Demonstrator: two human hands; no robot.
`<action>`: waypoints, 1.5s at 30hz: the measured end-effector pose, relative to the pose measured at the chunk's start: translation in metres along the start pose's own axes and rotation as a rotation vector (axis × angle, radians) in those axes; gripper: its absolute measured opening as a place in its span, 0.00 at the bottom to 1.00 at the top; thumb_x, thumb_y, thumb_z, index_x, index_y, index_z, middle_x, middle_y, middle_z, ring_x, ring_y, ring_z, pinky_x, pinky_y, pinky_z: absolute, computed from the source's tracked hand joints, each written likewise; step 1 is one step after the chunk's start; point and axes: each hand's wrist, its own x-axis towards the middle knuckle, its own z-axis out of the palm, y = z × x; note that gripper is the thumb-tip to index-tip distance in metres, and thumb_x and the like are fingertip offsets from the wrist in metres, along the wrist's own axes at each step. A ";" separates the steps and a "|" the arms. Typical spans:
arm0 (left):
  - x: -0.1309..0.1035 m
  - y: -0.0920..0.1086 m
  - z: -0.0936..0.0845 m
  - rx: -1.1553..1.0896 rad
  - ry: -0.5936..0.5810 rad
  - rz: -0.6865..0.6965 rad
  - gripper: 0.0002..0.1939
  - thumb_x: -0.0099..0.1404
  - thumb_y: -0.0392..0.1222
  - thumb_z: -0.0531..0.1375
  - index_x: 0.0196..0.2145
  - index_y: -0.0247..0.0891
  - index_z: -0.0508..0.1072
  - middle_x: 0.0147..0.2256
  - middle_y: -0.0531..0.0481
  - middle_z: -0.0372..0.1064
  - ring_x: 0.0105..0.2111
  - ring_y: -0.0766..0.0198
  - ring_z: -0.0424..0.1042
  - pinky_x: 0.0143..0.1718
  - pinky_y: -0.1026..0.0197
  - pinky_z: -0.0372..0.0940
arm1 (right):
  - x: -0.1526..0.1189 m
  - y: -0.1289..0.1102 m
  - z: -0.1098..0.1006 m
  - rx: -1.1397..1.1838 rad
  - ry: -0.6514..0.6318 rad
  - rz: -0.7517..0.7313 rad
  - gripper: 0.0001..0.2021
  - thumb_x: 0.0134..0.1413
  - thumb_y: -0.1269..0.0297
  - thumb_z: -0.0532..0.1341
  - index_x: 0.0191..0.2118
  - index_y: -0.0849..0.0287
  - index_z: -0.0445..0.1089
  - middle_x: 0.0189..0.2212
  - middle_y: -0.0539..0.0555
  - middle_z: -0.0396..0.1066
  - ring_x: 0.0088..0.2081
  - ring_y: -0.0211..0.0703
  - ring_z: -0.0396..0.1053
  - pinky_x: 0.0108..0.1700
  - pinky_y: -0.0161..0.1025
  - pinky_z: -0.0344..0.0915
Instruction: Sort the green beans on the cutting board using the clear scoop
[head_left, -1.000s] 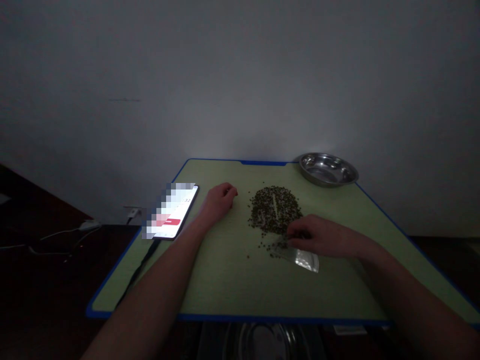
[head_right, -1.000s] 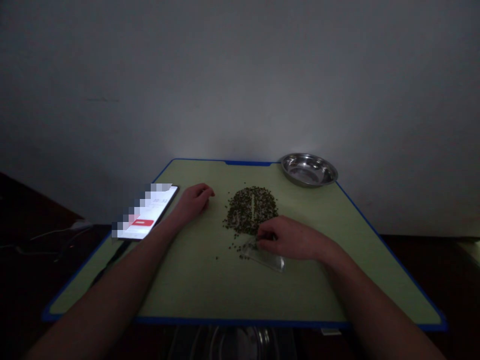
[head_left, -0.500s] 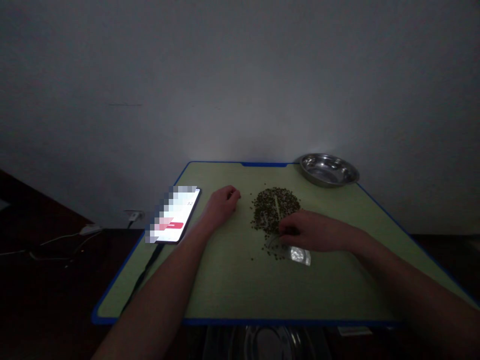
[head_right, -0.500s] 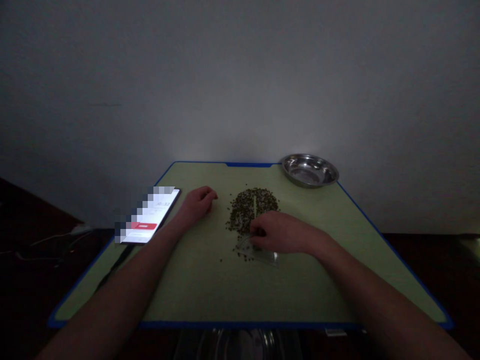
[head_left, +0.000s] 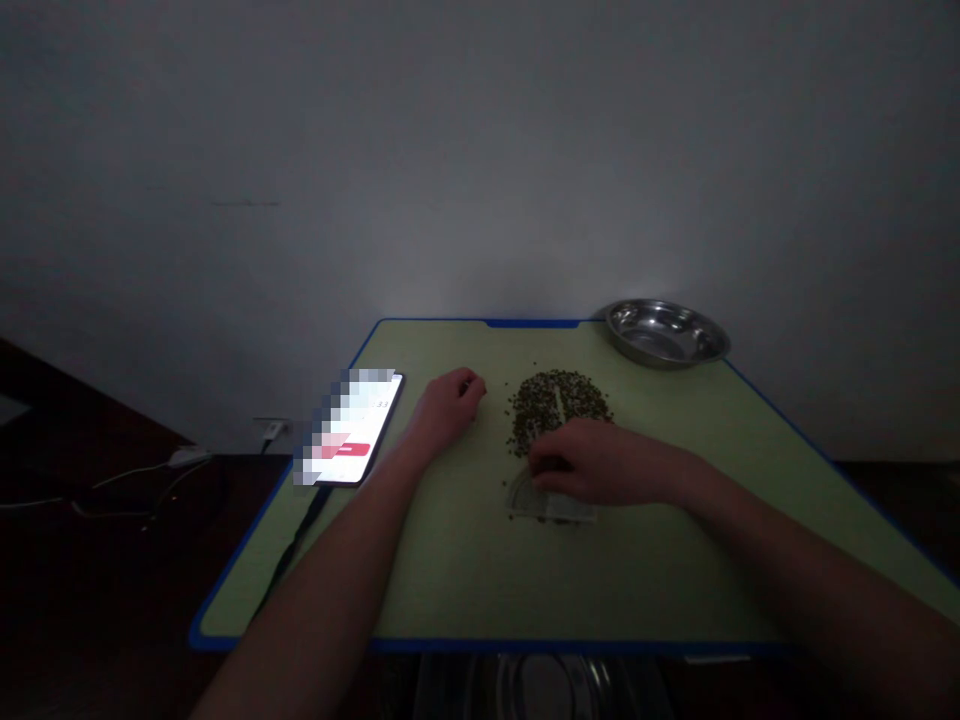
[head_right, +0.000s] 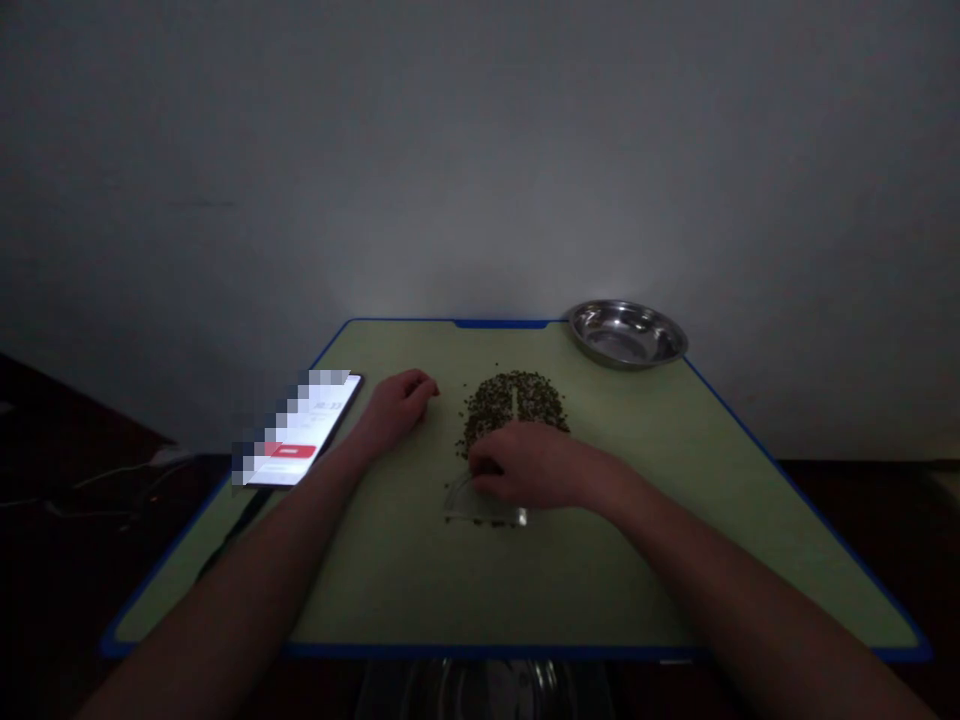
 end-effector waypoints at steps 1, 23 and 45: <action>0.000 0.000 0.000 -0.002 -0.001 0.004 0.14 0.62 0.47 0.51 0.28 0.37 0.71 0.24 0.49 0.70 0.26 0.62 0.66 0.27 0.61 0.54 | 0.001 -0.001 0.002 0.001 0.005 -0.015 0.08 0.57 0.64 0.58 0.35 0.58 0.75 0.30 0.53 0.75 0.30 0.40 0.68 0.32 0.36 0.57; 0.000 0.003 -0.001 0.002 -0.019 -0.020 0.13 0.62 0.45 0.51 0.27 0.37 0.70 0.23 0.51 0.67 0.25 0.63 0.65 0.27 0.61 0.54 | -0.021 -0.003 0.005 0.172 -0.092 -0.093 0.07 0.59 0.66 0.59 0.36 0.59 0.75 0.31 0.52 0.75 0.32 0.40 0.69 0.34 0.35 0.60; 0.000 0.006 -0.003 -0.004 -0.022 -0.045 0.12 0.62 0.44 0.51 0.27 0.37 0.70 0.19 0.53 0.63 0.22 0.65 0.62 0.25 0.61 0.53 | -0.023 -0.020 0.019 0.227 -0.206 -0.133 0.08 0.56 0.62 0.61 0.35 0.58 0.76 0.29 0.51 0.76 0.28 0.38 0.69 0.30 0.34 0.58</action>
